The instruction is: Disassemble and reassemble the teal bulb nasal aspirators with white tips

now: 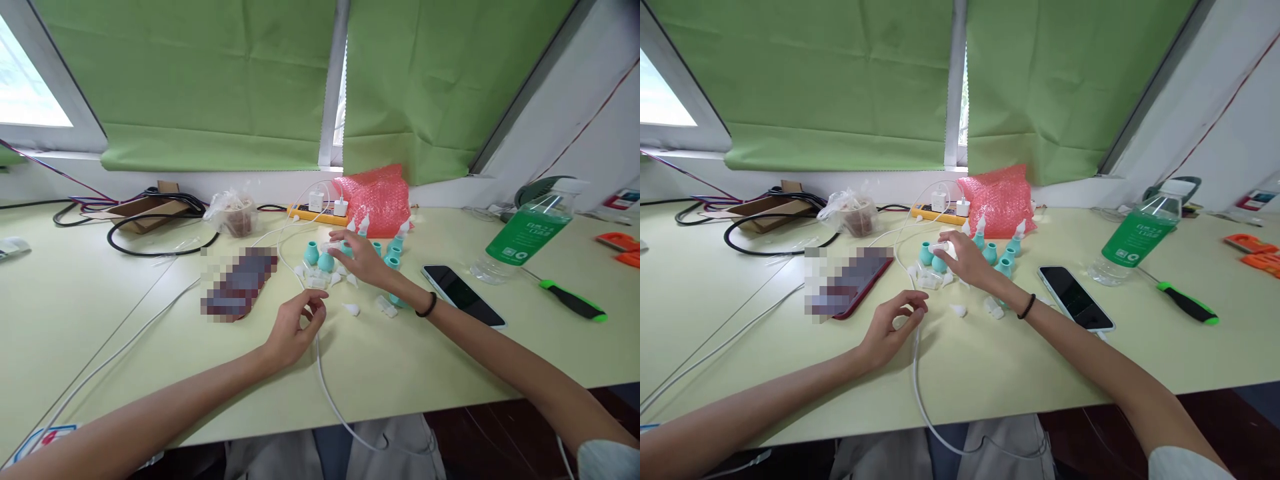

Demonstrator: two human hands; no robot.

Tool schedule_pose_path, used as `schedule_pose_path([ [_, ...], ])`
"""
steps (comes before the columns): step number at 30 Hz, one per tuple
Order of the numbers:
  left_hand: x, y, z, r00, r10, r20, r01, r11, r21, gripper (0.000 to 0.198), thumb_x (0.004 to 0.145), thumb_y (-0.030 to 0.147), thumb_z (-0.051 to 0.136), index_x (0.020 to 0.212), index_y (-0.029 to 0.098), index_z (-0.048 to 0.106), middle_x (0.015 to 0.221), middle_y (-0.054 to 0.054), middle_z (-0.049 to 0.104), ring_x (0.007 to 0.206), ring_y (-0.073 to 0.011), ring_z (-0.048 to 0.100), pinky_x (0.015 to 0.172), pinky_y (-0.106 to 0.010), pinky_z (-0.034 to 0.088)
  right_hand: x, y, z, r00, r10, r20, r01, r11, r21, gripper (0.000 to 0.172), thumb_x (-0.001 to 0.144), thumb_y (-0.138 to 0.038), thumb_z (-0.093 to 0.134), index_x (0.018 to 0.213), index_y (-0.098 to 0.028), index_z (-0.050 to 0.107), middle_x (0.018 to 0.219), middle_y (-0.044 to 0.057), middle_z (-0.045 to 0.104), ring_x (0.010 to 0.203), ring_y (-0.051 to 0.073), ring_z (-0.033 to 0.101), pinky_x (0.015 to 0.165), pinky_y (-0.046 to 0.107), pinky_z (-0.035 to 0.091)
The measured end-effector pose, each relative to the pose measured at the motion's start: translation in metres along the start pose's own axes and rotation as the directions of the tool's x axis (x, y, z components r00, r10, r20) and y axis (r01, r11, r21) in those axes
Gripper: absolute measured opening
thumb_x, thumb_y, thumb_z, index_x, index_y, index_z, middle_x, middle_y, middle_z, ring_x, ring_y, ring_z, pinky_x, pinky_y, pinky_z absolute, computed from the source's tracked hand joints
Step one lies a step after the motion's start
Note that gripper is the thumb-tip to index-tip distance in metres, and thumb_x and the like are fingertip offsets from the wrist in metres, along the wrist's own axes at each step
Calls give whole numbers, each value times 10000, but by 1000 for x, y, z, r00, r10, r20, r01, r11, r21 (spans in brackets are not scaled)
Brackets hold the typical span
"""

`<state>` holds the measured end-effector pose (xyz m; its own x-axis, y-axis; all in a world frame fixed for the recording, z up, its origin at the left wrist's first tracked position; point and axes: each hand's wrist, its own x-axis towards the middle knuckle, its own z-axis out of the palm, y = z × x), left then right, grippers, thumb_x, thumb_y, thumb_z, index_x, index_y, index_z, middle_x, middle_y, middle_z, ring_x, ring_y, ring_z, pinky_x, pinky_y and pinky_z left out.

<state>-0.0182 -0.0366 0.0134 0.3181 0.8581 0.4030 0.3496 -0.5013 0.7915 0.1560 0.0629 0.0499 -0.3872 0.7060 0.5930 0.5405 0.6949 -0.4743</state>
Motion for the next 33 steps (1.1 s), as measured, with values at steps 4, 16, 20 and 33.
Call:
schedule_pose_path([
  [4, 0, 0, 0, 1000, 9, 10, -9, 1000, 20, 172, 780, 160, 418, 939, 163, 484, 752, -17, 557, 683, -108, 518, 608, -221, 440, -1, 7, 18, 969, -156, 191, 202, 945, -257, 299, 842, -320, 372, 1060, -123, 428, 1060, 136, 498, 1050, 235, 439, 881, 416, 381],
  [16, 3, 0, 0, 989, -40, -139, 31, 997, -64, 275, 774, 226, 480, 1039, 191, 418, 935, -47, 514, 798, -122, 501, 658, -235, 466, -24, -10, 2, 999, -1, 46, -4, 994, 107, 232, 811, -355, 437, 962, -183, 474, 1027, 94, 443, 973, 198, 458, 778, 361, 473],
  [20, 4, 2, 1, 992, -32, -122, 21, 996, -86, 461, 714, 278, 578, 1125, 220, 377, 1052, -61, 480, 892, -150, 498, 707, -260, 471, -56, -42, 3, 961, 188, 201, -273, 748, 606, 227, 807, -382, 433, 945, -205, 469, 1016, 49, 465, 875, 146, 517, 702, 312, 521],
  [33, 6, 0, -2, 989, -108, -98, 91, 982, -167, 228, 802, 266, 403, 959, 165, 534, 864, -32, 524, 563, -89, 503, 530, -223, 447, -73, -47, 1, 916, 374, 143, -351, 575, 739, 246, 642, -269, 653, 856, -174, 581, 656, -11, 538, 547, 87, 516, 472, 241, 506],
])
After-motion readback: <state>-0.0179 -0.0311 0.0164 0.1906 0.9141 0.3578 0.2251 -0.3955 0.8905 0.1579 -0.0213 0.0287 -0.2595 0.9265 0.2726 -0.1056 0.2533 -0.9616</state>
